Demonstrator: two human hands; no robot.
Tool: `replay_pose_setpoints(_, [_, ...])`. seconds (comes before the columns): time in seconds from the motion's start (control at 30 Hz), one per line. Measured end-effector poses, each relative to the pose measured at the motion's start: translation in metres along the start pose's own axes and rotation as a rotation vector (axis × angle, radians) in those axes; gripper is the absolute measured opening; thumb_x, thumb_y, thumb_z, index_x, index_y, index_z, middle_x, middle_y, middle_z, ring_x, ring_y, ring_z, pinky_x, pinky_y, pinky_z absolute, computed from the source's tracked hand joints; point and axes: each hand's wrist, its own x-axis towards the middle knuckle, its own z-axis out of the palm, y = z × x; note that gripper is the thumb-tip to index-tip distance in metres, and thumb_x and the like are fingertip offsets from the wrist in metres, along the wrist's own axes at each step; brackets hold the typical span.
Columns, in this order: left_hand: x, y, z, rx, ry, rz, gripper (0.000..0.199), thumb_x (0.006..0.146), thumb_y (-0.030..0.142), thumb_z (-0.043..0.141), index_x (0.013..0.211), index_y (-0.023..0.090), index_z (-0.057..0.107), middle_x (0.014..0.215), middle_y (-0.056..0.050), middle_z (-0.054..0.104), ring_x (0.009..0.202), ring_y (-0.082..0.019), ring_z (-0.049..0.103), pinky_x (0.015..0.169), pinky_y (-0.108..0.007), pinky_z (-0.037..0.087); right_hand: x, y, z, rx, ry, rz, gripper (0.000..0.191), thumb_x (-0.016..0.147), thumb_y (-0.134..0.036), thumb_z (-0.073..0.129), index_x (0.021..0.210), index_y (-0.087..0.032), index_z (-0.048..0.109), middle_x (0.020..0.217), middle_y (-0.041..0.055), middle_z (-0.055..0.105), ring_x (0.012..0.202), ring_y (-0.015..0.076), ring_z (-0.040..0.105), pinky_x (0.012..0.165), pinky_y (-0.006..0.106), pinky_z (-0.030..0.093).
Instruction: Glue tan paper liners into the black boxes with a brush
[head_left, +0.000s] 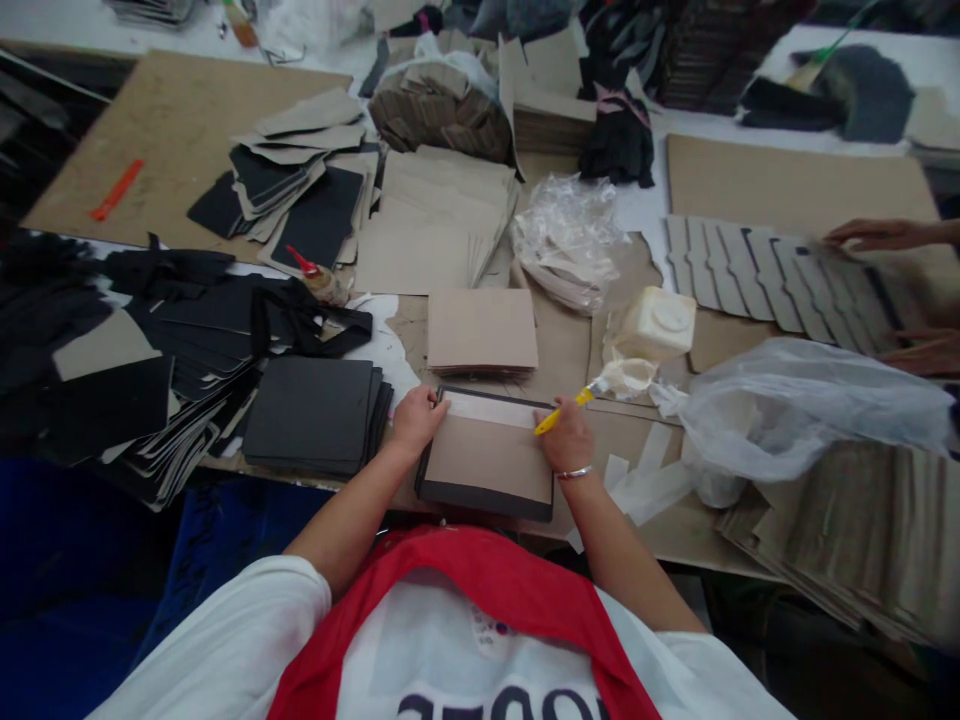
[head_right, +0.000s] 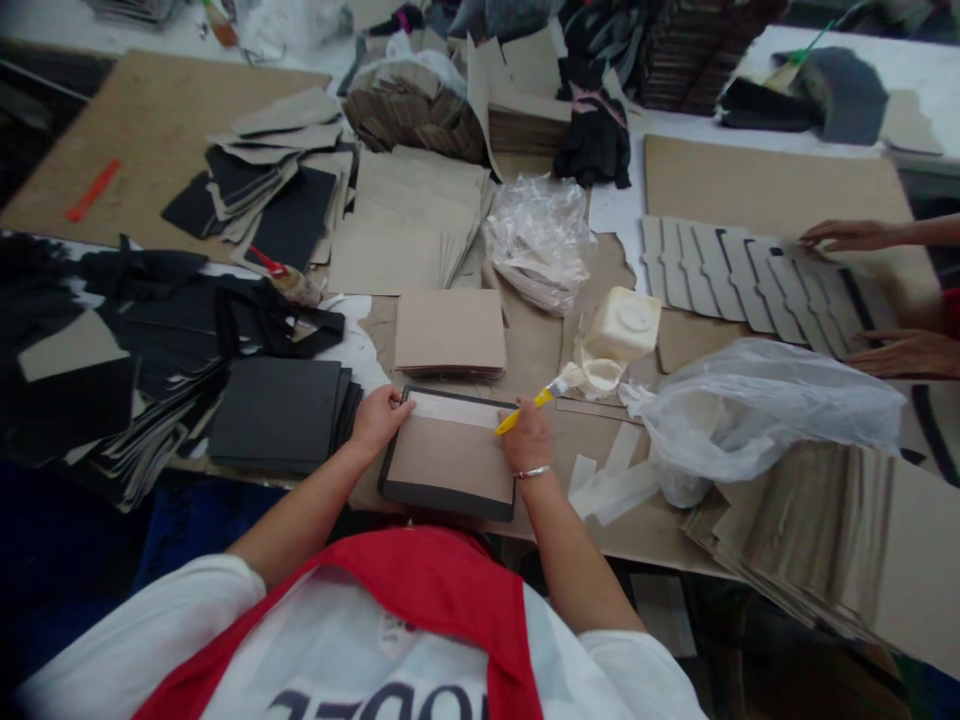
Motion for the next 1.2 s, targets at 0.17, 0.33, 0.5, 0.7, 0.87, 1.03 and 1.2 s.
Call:
replay_pose_setpoints(0.17, [-0.003, -0.073, -0.045, 0.022, 0.353, 0.04, 0.024, 0.082, 0.024, 0.049, 0.103, 0.016, 0.056, 0.094, -0.008, 0.062, 0.09, -0.018, 0.058, 0.083, -0.029, 0.043, -0.008, 0.027, -0.023, 0.018, 0.162, -0.048, 0.036, 0.083, -0.04, 0.052, 0.107, -0.013, 0.051, 0.086, 0.0105, 0.059, 0.08, 0.0232, 0.055, 0.072, 0.036, 0.045])
replay_pose_setpoints(0.33, [-0.002, -0.181, -0.108, 0.275, 0.466, -0.321, 0.068, 0.074, 0.043, 0.062, 0.128, 0.008, 0.042, 0.131, -0.022, 0.047, 0.123, -0.032, 0.042, 0.1, -0.042, 0.034, -0.017, 0.018, -0.026, 0.069, 0.207, -0.168, 0.032, 0.084, -0.041, 0.052, 0.102, -0.015, 0.053, 0.083, 0.0072, 0.059, 0.074, 0.0204, 0.056, 0.068, 0.033, 0.045])
replay_pose_setpoints(0.5, [0.002, -0.234, -0.133, 0.25, 0.155, -0.534, 0.081, 0.066, 0.059, 0.064, 0.126, 0.007, 0.048, 0.124, -0.024, 0.053, 0.115, -0.036, 0.051, 0.092, -0.042, 0.042, -0.02, -0.036, -0.025, 0.211, 0.209, -0.421, 0.024, 0.086, -0.033, 0.053, 0.103, -0.016, 0.052, 0.081, 0.0057, 0.061, 0.074, 0.0178, 0.058, 0.07, 0.03, 0.047])
replay_pose_setpoints(0.7, [-0.002, -0.244, -0.147, 0.281, 0.248, -0.503, 0.068, 0.07, 0.052, 0.062, 0.123, 0.012, 0.053, 0.117, -0.02, 0.058, 0.108, -0.032, 0.055, 0.087, -0.04, 0.045, -0.026, -0.084, -0.023, 0.362, 0.113, -0.559, 0.022, 0.085, -0.024, 0.054, 0.105, -0.017, 0.051, 0.087, 0.0074, 0.062, 0.077, 0.0189, 0.058, 0.07, 0.031, 0.048])
replay_pose_setpoints(0.87, [-0.015, -0.253, -0.149, 0.324, 0.247, -0.381, 0.052, 0.078, 0.041, 0.055, 0.123, 0.014, 0.055, 0.114, -0.017, 0.059, 0.109, -0.029, 0.054, 0.091, -0.038, 0.044, -0.039, -0.103, -0.021, 0.427, 0.03, -0.569, 0.02, 0.085, -0.021, 0.052, 0.104, -0.018, 0.051, 0.09, 0.0084, 0.063, 0.079, 0.0194, 0.058, 0.07, 0.031, 0.048])
replay_pose_setpoints(1.03, [-0.014, -0.254, -0.13, 0.348, 0.213, -0.426, 0.056, 0.08, 0.048, 0.05, 0.12, 0.01, 0.055, 0.117, -0.021, 0.057, 0.114, -0.035, 0.049, 0.091, -0.045, 0.042, -0.052, -0.112, -0.013, 0.395, -0.077, -0.567, 0.018, 0.084, -0.02, 0.052, 0.103, -0.019, 0.054, 0.096, 0.0097, 0.065, 0.081, 0.0196, 0.057, 0.073, 0.032, 0.048])
replay_pose_setpoints(1.2, [-0.006, -0.252, -0.122, 0.322, 0.232, -0.527, 0.075, 0.07, 0.064, 0.055, 0.121, 0.009, 0.053, 0.12, -0.022, 0.053, 0.114, -0.038, 0.049, 0.092, -0.048, 0.041, -0.048, -0.123, 0.011, 0.386, -0.161, -0.579, 0.026, 0.08, -0.014, 0.053, 0.106, -0.018, 0.055, 0.121, 0.0119, 0.058, 0.11, 0.0234, 0.05, 0.093, 0.04, 0.042])
